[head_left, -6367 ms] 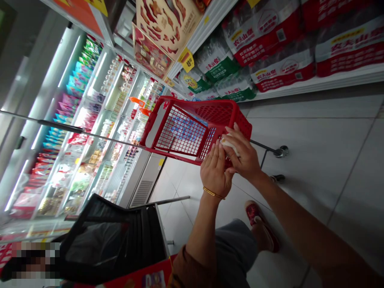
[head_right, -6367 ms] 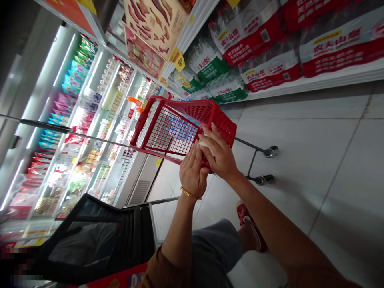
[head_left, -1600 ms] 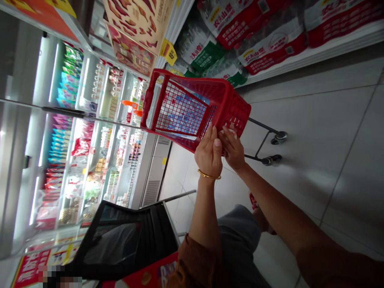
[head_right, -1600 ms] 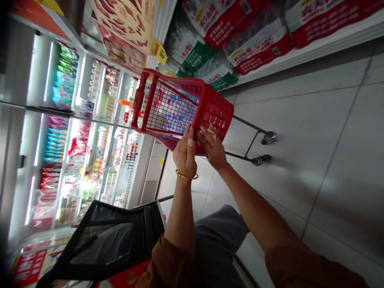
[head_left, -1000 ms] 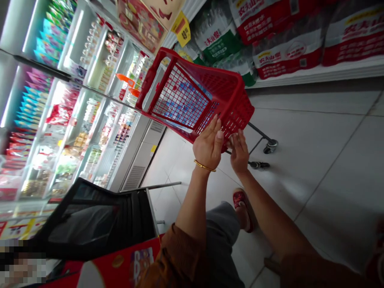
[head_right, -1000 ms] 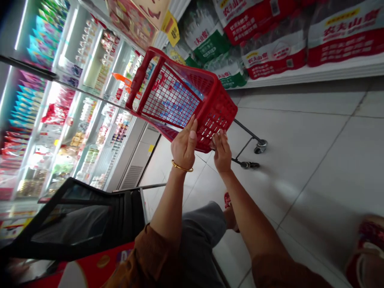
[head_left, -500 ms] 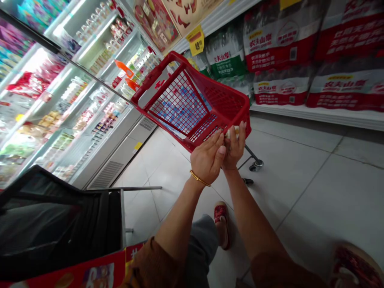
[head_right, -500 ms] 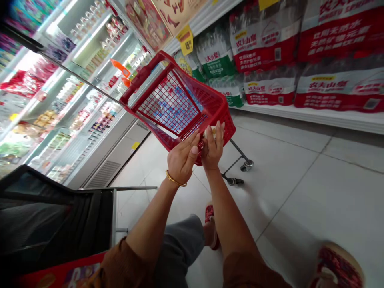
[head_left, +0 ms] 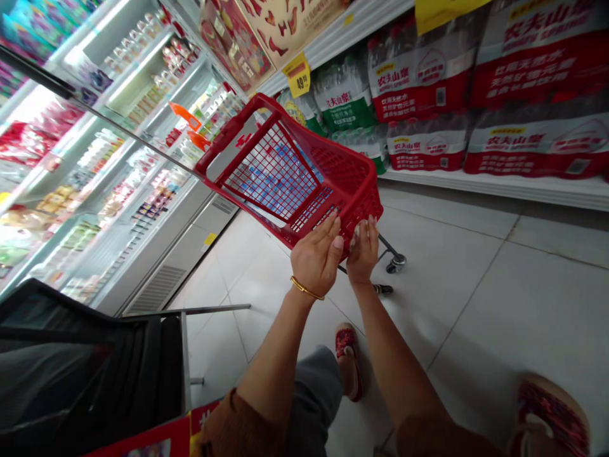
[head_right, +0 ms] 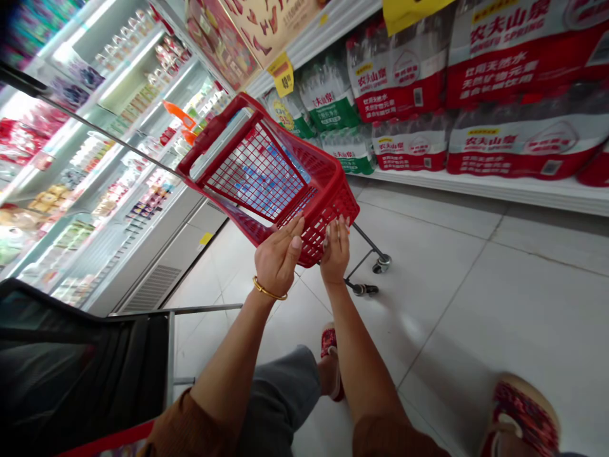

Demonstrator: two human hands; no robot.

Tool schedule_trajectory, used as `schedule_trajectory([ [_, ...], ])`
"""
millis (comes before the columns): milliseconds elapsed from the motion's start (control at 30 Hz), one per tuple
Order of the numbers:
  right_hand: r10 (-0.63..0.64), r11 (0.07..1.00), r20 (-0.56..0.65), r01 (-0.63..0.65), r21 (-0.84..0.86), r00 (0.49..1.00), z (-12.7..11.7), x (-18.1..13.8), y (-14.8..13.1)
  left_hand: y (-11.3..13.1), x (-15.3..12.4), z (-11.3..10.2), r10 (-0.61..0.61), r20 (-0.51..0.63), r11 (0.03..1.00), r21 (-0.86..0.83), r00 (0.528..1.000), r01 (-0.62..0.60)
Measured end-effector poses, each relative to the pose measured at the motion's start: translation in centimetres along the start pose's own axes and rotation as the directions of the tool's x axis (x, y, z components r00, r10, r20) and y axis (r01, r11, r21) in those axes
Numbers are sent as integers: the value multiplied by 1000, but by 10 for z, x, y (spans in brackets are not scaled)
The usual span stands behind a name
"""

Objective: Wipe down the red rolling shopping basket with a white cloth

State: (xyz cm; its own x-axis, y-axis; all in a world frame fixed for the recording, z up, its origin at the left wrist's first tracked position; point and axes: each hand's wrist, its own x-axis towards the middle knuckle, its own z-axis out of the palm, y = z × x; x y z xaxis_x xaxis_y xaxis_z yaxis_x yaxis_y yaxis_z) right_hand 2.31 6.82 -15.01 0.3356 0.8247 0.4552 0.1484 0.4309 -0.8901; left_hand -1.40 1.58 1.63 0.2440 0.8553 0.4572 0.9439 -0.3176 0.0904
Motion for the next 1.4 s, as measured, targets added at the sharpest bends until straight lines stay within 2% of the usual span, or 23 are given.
schedule_trajectory([
  [167, -24, 998, -18, 23, -53, 1000, -3, -7, 7, -1, -1, 0, 10, -26, 1000, 10, 1000, -10],
  [367, -26, 1000, -146, 27, 3, 989, -5, -10, 14, 0, -1, -1, 3, -7, 1000, 28, 1000, -3],
  [533, -36, 996, -263, 56, 68, 964, -6, 32, -15, 2, -2, -1, 7, -16, 999, 34, 1000, -6],
  [633, -96, 990, -219, 117, 83, 971, -4, 57, -33, 2, -3, -1, 20, -24, 999, 39, 1000, -19],
  [733, -131, 984, -201, 152, 93, 971, 0, 66, -39, 3, -3, 0, 35, -29, 999, 41, 999, -34],
  [967, -168, 976, -242, 196, 98, 956, 7, 54, -24, 4, -3, -1, 11, -51, 1000, -9, 999, -11],
  [1133, -88, 992, -203, 104, 69, 975, 8, 38, -11, 3, -4, 1, 7, -69, 1000, -22, 998, -8],
  [1400, -52, 997, -184, 62, 48, 981, 2, 26, -4, 3, -3, 1, 13, -81, 1000, -24, 997, -15],
])
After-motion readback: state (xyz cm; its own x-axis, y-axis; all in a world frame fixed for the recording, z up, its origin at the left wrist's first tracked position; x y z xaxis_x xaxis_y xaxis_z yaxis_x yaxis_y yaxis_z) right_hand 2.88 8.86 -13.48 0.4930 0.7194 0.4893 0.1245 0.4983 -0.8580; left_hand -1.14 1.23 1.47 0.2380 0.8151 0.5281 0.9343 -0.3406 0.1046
